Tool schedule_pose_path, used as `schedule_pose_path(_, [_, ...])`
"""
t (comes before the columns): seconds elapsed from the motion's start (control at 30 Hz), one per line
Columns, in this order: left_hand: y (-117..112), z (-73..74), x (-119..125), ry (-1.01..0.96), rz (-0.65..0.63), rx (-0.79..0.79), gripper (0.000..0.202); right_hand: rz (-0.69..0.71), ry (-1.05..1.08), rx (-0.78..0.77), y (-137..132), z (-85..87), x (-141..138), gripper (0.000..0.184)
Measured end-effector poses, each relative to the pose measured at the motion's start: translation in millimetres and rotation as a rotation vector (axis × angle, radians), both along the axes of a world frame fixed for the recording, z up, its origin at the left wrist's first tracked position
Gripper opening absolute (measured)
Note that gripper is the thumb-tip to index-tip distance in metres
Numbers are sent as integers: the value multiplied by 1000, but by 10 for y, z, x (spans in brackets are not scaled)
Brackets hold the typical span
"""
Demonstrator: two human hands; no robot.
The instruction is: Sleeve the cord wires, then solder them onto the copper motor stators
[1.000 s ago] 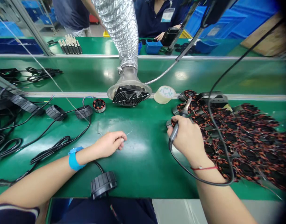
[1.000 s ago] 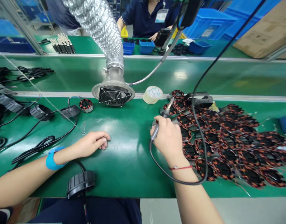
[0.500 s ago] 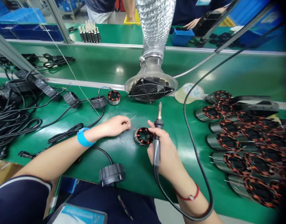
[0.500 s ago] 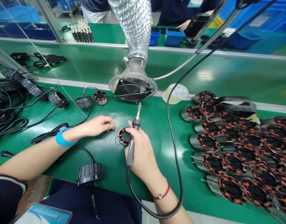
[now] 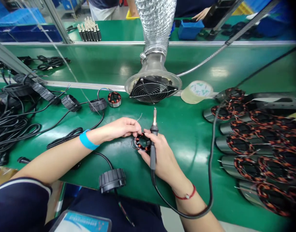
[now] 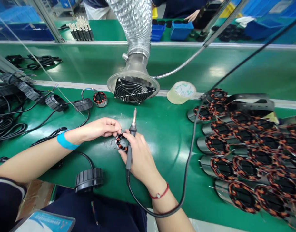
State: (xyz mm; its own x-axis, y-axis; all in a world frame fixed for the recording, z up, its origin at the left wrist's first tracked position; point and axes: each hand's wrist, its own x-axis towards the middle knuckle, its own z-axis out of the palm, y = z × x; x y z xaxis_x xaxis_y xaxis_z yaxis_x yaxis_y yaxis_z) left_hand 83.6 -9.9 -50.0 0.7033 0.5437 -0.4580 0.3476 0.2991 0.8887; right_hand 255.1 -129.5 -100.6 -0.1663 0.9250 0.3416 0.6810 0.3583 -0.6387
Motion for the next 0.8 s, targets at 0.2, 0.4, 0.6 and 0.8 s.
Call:
schedule_pose_path(0.2, [-159,152,-254,326,-321,350,30,-17,8,-25,-14,-6,-18,52])
schedule_pose_path(0.4, [-129,55,-279,166,-265,371,33,-27,19,-16,-12,-18,-48,48])
schedule_pose_path(0.6, [-88,-80,-84,-33,-184,143,37,-48,35,-24,-13,-57,-49,46])
schedule_pose_path(0.8, [-216,-115,-112,56,-145,285,21,-216,120,-12,-8,-100,6,50])
